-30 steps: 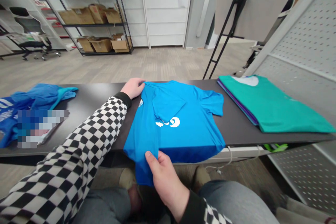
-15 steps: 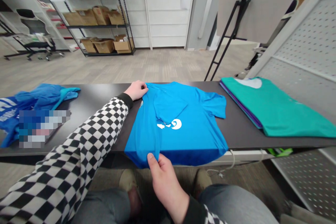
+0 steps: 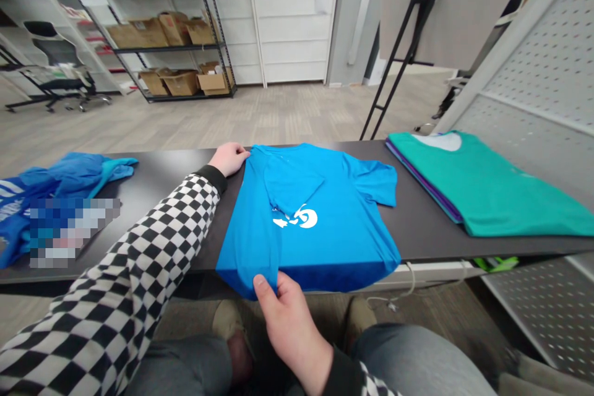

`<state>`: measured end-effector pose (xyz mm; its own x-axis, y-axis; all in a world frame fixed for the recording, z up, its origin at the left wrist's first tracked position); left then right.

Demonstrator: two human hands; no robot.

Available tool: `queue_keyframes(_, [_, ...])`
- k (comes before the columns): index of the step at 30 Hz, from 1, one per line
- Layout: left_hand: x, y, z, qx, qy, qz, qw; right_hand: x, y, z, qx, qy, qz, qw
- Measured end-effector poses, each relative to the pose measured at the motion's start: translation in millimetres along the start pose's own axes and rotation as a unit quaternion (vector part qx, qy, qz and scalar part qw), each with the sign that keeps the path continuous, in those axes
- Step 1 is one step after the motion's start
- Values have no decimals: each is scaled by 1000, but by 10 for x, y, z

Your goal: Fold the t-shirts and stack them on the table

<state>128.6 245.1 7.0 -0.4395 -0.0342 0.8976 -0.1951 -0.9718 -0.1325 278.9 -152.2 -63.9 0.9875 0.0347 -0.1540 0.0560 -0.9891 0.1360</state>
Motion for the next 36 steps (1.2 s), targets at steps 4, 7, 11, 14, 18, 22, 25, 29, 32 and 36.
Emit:
queue_keyframes(4, [36,56,58,27,-52,-5,998,2,-3,-2,2,1,-1,1000])
queue_keyframes(7, [43,104,134,30,-63,7,998,2,-3,-9,-1,13,1,1000])
queue_keyframes(11, [17,106,198,8,-48,10,999,-11,-11,8,-2,7,-2,1000])
queue_keyframes(14, [8,49,186,17,-53,9,998,-18,-20,25,2,6,-4,1000])
queue_keyframes(18, [47,-2,143,60,-40,27,997,-26,-25,23,7,0,-6,1000])
queue_keyframes(22, [139,65,194,42,-58,63,995,-41,-20,-10,5,-3,-2,1000])
queue_keyframes(25, [203,157,257,-9,-68,81,994,-40,-19,-25,2,-3,1,1000])
queue_keyframes(29, [146,279,271,-80,-70,-25,994,-25,-22,-11,-2,-1,-1,1000])
queue_keyframes(32, [32,351,237,-97,-91,-138,981,-23,-6,-12,-4,-4,-7,1000])
queue_keyframes(36, [-29,332,199,-79,-101,-166,978,-10,83,-101,12,1,-23,1000])
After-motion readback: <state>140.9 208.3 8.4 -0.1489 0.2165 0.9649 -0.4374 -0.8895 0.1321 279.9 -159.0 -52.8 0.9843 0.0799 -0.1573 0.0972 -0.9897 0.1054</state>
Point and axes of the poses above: each hand's wrist, its own y-axis away from the middle knuckle, its own x-axis out of the back of the hand, z = x × y, the point moved 2 cm from there along -y, towards the middle knuckle, and after that the axes turned 5 degrees about -z, right-handed, at the moved point
